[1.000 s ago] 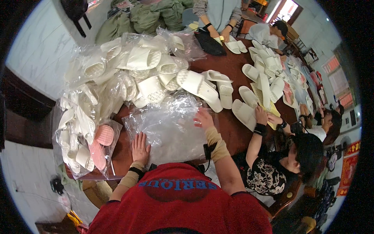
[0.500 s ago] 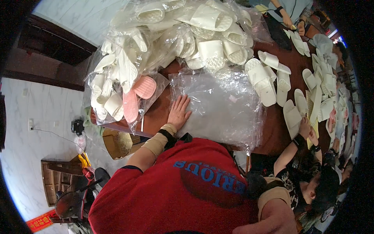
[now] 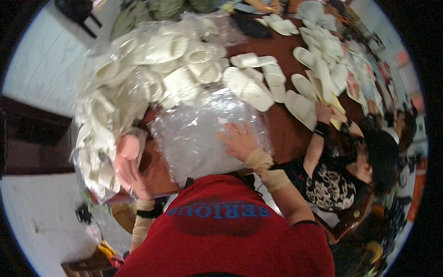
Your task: Sorts and packages indoor slippers into plastic wrap bags at a manufacturing table.
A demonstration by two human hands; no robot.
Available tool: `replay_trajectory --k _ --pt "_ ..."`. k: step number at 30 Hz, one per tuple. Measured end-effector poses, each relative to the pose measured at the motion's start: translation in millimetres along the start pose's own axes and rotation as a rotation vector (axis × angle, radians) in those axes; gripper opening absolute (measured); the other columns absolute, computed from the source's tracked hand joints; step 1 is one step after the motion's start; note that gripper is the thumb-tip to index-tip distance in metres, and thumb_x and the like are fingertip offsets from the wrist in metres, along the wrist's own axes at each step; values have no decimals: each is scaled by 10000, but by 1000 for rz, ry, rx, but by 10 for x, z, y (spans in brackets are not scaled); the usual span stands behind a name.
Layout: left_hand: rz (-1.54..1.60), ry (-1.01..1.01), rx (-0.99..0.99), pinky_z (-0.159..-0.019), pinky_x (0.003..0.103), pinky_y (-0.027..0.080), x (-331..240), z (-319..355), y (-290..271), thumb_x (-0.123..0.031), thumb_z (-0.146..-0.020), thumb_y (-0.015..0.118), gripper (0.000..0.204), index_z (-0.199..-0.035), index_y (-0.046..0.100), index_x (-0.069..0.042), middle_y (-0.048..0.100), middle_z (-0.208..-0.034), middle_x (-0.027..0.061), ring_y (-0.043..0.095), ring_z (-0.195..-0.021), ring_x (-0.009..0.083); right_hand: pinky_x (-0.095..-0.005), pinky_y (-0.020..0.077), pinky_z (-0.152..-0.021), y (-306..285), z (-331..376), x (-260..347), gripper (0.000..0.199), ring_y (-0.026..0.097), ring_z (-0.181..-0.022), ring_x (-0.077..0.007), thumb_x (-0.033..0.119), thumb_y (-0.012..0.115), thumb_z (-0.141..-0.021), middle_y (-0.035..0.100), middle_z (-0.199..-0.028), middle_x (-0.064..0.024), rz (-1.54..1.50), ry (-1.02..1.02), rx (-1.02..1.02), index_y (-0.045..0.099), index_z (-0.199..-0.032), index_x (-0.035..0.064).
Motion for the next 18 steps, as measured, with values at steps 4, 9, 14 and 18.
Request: replay_trajectory --k 4,9,14,18 --pt "-550 -236 339 -1057 476 264 619 154 359 -328 -658 743 957 -1447 224 -172 264 -1481 94 334 -1294 364 -606 133 -1070 1068 326 -301 709 183 -1368 -344 410 618 -785 205 -1491 -106 -156 206 151 308 -1408 279" --pt "467 -311 83 -804 377 518 1983 521 757 -100 -868 529 427 -1289 486 -48 603 -1142 121 609 -957 269 -599 119 -1072 1073 249 -194 697 121 -1392 -334 409 597 -810 162 -1511 -93 -237 68 -21 288 -1422 284" --pt "-265 -12 292 -847 370 483 1217 -178 186 -116 -901 453 304 -1129 568 48 620 -1063 196 613 -930 299 -565 128 -1083 1181 409 -305 693 165 -1386 -299 431 614 -789 196 -1503 -58 -237 162 -90 317 -1404 317" --pt "-6 22 69 -797 342 481 1102 -357 -368 -84 -870 470 293 -1117 590 19 646 -981 181 624 -858 290 -558 129 -1085 1168 445 -333 677 170 -1386 -290 409 625 -783 203 -1501 -57 -267 167 -128 341 -1392 322"
Point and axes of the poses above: each hand's wrist, its own z-axis away from the middle knuckle, its own y-axis out of the palm, x = y × z, the point moved 5 cm from there along -z, towards the middle knuckle
